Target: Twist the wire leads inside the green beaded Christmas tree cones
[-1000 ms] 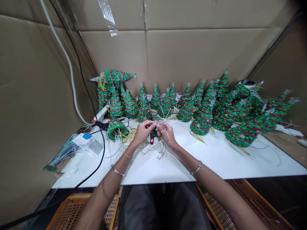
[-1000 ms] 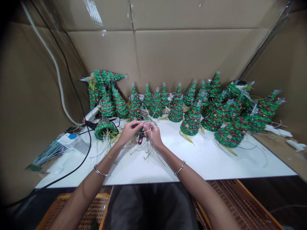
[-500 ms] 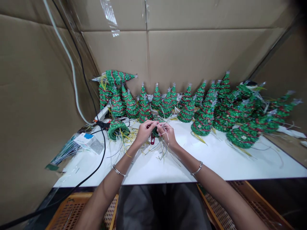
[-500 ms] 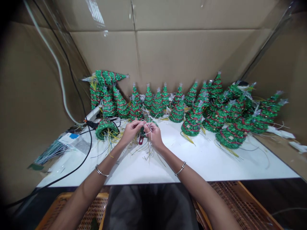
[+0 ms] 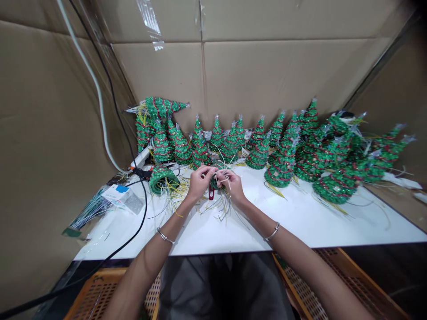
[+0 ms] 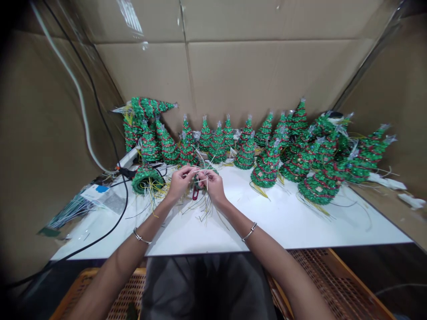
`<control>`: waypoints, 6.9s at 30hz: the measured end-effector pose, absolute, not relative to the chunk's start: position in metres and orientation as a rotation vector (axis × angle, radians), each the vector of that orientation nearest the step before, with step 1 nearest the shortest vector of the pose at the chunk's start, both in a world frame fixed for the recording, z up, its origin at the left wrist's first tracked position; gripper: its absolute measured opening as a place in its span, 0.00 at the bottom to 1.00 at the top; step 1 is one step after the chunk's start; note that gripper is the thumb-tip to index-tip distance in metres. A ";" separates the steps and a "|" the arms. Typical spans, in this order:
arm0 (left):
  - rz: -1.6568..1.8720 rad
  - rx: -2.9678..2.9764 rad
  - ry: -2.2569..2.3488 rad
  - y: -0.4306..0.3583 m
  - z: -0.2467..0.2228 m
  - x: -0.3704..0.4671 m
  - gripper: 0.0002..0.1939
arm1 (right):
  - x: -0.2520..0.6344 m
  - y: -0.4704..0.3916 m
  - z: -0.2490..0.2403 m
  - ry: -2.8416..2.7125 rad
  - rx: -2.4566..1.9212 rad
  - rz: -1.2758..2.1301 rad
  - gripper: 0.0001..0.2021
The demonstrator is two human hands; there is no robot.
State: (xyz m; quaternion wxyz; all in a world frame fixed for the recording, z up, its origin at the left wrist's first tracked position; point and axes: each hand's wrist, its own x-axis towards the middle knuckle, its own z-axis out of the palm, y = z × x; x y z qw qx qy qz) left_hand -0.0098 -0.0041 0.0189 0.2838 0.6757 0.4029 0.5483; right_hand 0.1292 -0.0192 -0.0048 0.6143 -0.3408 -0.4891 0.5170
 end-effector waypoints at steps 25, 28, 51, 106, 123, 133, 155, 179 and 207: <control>1.550 1.858 1.059 0.002 0.015 -0.017 0.12 | 0.137 -0.022 0.001 -1.254 -0.798 1.217 0.21; 1.496 1.890 0.928 -0.001 0.018 -0.014 0.12 | 0.147 -0.019 0.008 -1.411 -0.812 1.276 0.22; 1.408 1.852 0.812 -0.002 0.016 -0.013 0.14 | 0.152 -0.021 0.015 -1.522 -0.857 1.292 0.17; 1.524 1.470 0.803 -0.003 0.008 -0.003 0.12 | 0.140 -0.023 0.010 -1.265 -0.837 1.185 0.18; 1.547 1.527 0.847 0.000 0.003 -0.003 0.12 | 0.138 -0.022 0.007 -1.155 -0.843 1.118 0.18; 1.631 1.427 0.889 0.003 -0.007 0.000 0.10 | 0.146 -0.018 -0.004 -1.488 -0.830 0.901 0.16; 1.710 1.290 0.913 -0.004 -0.013 0.010 0.12 | 0.149 -0.021 -0.001 -1.680 -0.944 0.730 0.16; 1.670 1.191 0.945 -0.006 -0.012 0.010 0.14 | 0.141 -0.028 0.010 -1.483 -0.913 0.652 0.13; 1.754 1.267 0.984 -0.011 -0.009 0.016 0.14 | 0.135 -0.030 0.000 -1.595 -0.978 0.652 0.17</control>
